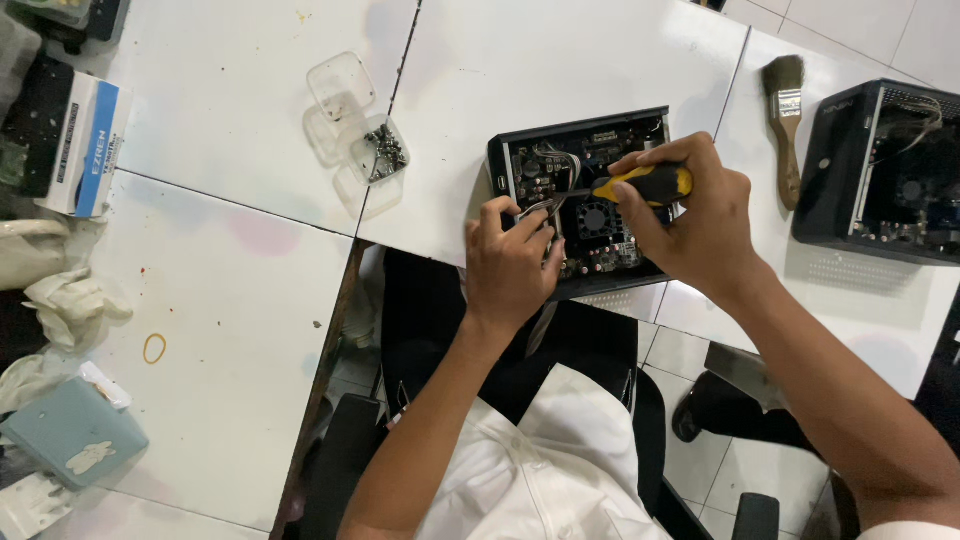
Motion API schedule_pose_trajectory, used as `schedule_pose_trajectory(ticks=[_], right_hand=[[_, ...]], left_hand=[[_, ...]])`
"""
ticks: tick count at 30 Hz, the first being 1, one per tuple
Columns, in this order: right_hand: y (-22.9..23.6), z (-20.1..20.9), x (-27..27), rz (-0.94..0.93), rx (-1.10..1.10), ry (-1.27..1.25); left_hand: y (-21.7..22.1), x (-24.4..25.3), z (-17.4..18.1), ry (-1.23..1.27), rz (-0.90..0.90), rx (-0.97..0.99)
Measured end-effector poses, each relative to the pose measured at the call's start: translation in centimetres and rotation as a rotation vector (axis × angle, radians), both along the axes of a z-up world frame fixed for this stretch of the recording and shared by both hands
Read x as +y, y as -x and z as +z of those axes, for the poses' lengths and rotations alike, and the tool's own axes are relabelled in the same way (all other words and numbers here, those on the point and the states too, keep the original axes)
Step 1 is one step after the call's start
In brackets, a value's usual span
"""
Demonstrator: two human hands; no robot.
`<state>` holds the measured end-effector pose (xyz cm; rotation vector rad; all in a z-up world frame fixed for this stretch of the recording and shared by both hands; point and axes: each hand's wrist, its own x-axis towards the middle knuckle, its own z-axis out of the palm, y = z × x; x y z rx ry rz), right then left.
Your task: The person uses a screwdriver to tighten screws on the internal components of a computer case. They manipulate wires and adjust parts within the open case while working at a white table.
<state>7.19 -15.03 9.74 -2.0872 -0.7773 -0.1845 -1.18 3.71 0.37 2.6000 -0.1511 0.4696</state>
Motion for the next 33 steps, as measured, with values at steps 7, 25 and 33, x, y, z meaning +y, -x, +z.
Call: schedule_pose_trajectory(ticks=[7,25,33], right_hand=[[-0.5,0.9,0.6,0.024,0.021,0.026],[-0.9,2.0,0.6,0.006,0.084,0.182],[-1.2,2.6,1.0,0.025,0.096,0.166]], left_hand=[[0.0,-0.2,-1.0,0.065,0.024,-0.031],[0.2,0.0,-0.6,0.107,-0.006,-0.108],[0.2,0.1,-0.5,0.102,-0.009,-0.113]])
